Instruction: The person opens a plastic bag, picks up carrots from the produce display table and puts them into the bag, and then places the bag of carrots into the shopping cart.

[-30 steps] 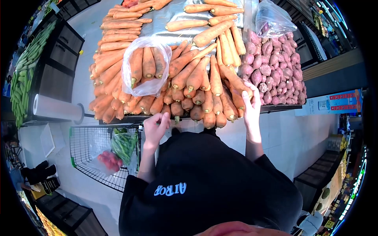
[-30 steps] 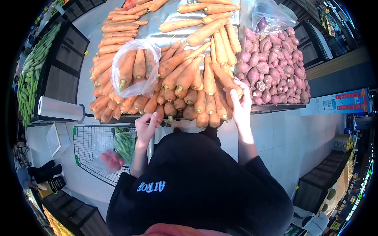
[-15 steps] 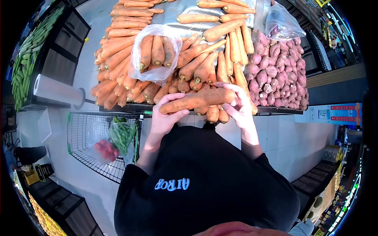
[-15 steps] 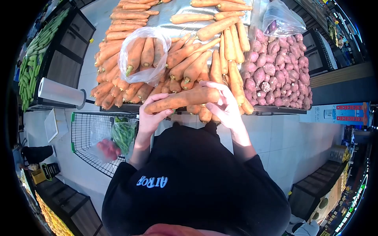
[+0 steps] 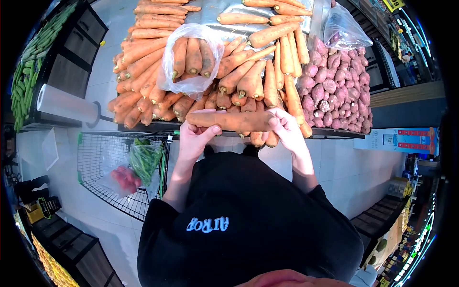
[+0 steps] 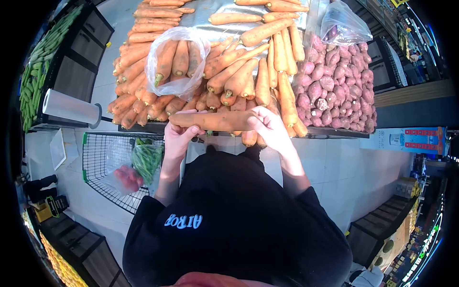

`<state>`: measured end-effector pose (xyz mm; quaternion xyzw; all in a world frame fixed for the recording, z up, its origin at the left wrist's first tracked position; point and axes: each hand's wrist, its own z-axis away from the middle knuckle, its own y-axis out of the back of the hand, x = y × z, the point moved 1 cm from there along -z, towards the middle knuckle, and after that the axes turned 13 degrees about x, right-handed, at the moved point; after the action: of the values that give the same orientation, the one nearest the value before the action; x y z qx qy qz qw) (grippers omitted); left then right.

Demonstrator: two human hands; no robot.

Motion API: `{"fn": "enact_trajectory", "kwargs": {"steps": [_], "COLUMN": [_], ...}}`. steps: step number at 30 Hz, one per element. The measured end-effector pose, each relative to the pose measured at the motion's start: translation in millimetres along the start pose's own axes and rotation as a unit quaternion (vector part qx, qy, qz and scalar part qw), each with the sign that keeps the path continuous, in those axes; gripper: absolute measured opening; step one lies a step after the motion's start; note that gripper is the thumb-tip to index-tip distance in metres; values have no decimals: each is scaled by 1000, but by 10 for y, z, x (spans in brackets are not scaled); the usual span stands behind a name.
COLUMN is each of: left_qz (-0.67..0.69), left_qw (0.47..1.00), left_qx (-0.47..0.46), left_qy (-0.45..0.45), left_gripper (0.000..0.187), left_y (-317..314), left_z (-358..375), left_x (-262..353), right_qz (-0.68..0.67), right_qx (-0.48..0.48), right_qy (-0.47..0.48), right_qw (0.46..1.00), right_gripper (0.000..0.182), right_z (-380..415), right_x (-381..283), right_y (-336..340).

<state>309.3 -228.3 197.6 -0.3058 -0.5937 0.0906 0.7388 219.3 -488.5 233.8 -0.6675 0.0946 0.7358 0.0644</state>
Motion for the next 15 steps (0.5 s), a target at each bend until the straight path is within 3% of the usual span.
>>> {"fn": "enact_trajectory", "kwargs": {"steps": [1,5,10,14,15], "left_qz": [-4,-20,-26,-32,-39], "left_qw": [1000,1000,999,999,999], "left_qx": [2,3,19,18,10], "left_qy": [4,4,21,32,35], "left_gripper": [42,42,40,38,36], "left_y": [12,30,-48,-66,-64], "left_z": [-6,-26,-60,-81,-92], "left_x": [-31,-115,-129,-177,-196], "right_qz": [-15,11,-16,-95,-78], "right_qx": [1,65,90,58,86], "right_qy": [5,-90,-121,10,18], "right_qw": [1000,994,988,994,993], "right_gripper": [43,81,74,48,40], "right_z": [7,88,149,163,177], "right_x": [13,111,213,132,92], "right_y": [-45,-100,-73,-170,-185]}}
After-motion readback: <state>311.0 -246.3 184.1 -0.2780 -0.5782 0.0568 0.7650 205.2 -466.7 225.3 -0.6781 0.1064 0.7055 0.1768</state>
